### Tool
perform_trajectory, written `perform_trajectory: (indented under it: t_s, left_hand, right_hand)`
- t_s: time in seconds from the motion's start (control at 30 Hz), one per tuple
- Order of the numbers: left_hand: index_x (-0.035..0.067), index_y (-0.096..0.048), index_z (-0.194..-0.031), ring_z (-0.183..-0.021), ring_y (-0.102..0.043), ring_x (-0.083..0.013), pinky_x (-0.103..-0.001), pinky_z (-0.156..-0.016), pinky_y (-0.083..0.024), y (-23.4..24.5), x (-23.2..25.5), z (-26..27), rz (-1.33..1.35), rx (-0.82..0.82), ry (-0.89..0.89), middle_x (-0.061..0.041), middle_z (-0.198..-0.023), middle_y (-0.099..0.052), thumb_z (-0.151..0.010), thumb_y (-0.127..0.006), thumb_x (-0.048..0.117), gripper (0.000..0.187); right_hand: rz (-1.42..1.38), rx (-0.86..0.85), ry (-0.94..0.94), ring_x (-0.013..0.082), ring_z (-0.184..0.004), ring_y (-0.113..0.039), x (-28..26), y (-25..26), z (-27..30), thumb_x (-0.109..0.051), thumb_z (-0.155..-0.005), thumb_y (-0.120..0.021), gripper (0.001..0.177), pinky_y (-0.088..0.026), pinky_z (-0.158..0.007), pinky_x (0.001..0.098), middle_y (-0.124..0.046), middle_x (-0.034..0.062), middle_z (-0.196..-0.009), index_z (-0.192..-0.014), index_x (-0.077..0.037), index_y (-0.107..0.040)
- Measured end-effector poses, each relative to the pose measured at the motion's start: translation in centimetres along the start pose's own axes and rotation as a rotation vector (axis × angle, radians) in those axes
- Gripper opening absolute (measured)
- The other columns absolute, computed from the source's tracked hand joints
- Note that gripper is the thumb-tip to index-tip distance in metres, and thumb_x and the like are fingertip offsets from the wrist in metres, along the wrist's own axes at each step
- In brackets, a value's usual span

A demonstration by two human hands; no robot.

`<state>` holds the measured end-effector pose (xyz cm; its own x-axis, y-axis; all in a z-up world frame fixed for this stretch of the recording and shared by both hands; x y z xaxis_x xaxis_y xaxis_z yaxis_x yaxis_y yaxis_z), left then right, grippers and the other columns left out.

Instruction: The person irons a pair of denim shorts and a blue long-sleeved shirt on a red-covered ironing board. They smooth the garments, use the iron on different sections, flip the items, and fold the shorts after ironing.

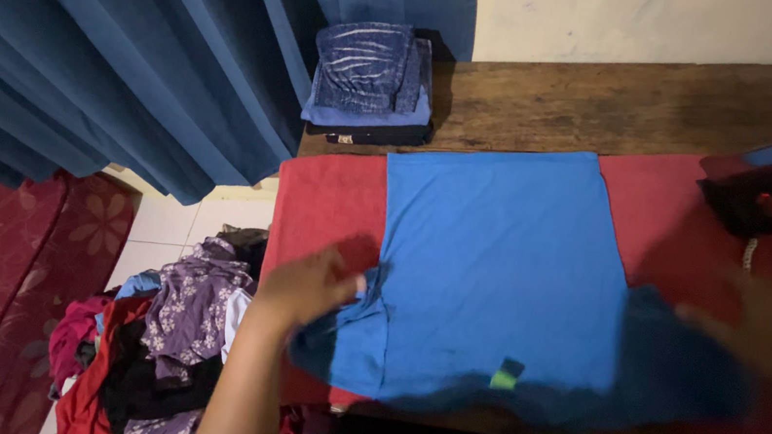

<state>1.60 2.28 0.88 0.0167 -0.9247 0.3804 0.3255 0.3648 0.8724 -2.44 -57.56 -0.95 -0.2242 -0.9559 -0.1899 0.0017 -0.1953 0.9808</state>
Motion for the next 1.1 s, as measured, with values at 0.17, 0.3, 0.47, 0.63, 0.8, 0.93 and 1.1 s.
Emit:
perform_trajectory:
  t_s: [0.17, 0.3, 0.47, 0.63, 0.8, 0.93, 1.1]
  left_hand:
    - [0.010, -0.068, -0.118, -0.113, -0.066, -0.0378, -0.052, -0.092, -0.052, 1.0, 2.3, -10.5, -0.176, 0.202, -0.095, -0.017, -0.119, -0.071, -0.098, -0.049, 0.059, 0.056]
    - [0.014, -0.066, -0.131, -0.123, -0.063, -0.0372, -0.053, -0.097, -0.052, 0.8, 3.8, -18.8, -0.183, 0.244, 0.071, -0.016, -0.132, -0.066, -0.102, -0.045, 0.057, 0.055]
    - [0.009, -0.058, -0.128, -0.120, -0.063, -0.0352, -0.053, -0.089, -0.053, 0.0, 5.7, -22.3, -0.087, 0.418, 0.306, -0.017, -0.130, -0.063, -0.100, -0.049, 0.050, 0.051]
    - [0.012, -0.042, -0.137, -0.095, -0.075, -0.0344, -0.050, -0.076, -0.056, -1.3, 5.9, -21.8, 0.007, 0.452, 0.226, -0.015, -0.111, -0.076, -0.116, -0.039, 0.040, 0.035]
    - [0.011, -0.045, -0.126, -0.075, -0.074, -0.0322, -0.047, -0.059, -0.056, 1.8, 7.5, -19.6, -0.134, 0.727, 0.114, -0.014, -0.105, -0.071, -0.101, -0.050, 0.040, 0.039]
    - [0.018, -0.054, -0.121, -0.108, -0.072, -0.0233, -0.051, -0.093, -0.056, 1.7, 16.6, -15.1, -0.718, 1.090, -0.382, -0.005, -0.112, -0.066, -0.086, -0.060, 0.028, 0.038]
    - [0.010, -0.052, -0.149, -0.150, -0.035, -0.0369, -0.058, -0.123, -0.026, -8.4, 25.7, -7.8, -0.221, 0.531, -0.927, -0.017, -0.160, -0.040, -0.093, -0.061, 0.044, 0.066]
  right_hand:
    - [-0.355, 0.084, 0.450, 0.0319, -0.098, -0.071, -8.9, -0.1, -6.4, -0.042, -0.093, -0.065, 0.037, -0.055, -0.087, 0.0437, -0.072, 0.0142, -0.103, -0.108, -0.009, -0.071]
    - [-0.041, 0.045, 0.157, 0.0388, -0.107, -0.070, -12.7, -2.6, -15.4, -0.044, -0.102, -0.062, 0.042, -0.054, -0.094, 0.0488, -0.073, 0.0211, -0.113, -0.110, -0.004, -0.073]
    - [-0.027, 0.366, -0.123, 0.0463, -0.108, -0.062, -14.1, -2.0, -18.3, -0.043, -0.093, -0.065, 0.048, -0.051, -0.082, 0.0584, -0.063, 0.0252, -0.123, -0.117, -0.001, -0.061]
    - [-0.132, 0.493, -0.105, 0.0454, -0.105, -0.063, -13.8, -3.0, -17.8, -0.025, -0.109, -0.057, 0.026, -0.049, -0.086, 0.0576, -0.066, 0.0231, -0.121, -0.121, -0.002, -0.058]
    - [-0.209, 0.537, -0.076, 0.0446, -0.104, -0.061, -14.3, -1.5, -16.2, -0.021, -0.098, -0.067, 0.020, -0.048, -0.086, 0.0560, -0.065, 0.0219, -0.114, -0.109, -0.006, -0.059]
    - [-0.201, 0.885, 0.344, 0.0401, -0.114, -0.061, -18.9, 2.9, -11.6, -0.007, -0.097, -0.067, 0.019, -0.047, -0.103, 0.0511, -0.062, 0.0159, -0.116, -0.113, -0.010, -0.060]
    - [-0.433, 1.151, 0.279, 0.0348, -0.111, -0.061, -14.6, 5.3, -7.6, -0.007, -0.094, -0.068, 0.029, -0.048, -0.098, 0.0478, -0.061, 0.0169, -0.120, -0.121, -0.005, -0.057]
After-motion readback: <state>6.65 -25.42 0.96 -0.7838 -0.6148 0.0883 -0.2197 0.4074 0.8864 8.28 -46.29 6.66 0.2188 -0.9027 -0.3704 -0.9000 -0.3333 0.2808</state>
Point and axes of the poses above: each hand's wrist, its own z-axis away from the middle knuckle, its own y-axis out of the back of the hand, x = y × z, the point moved 10 cm from there along -z, towards the middle knuckle
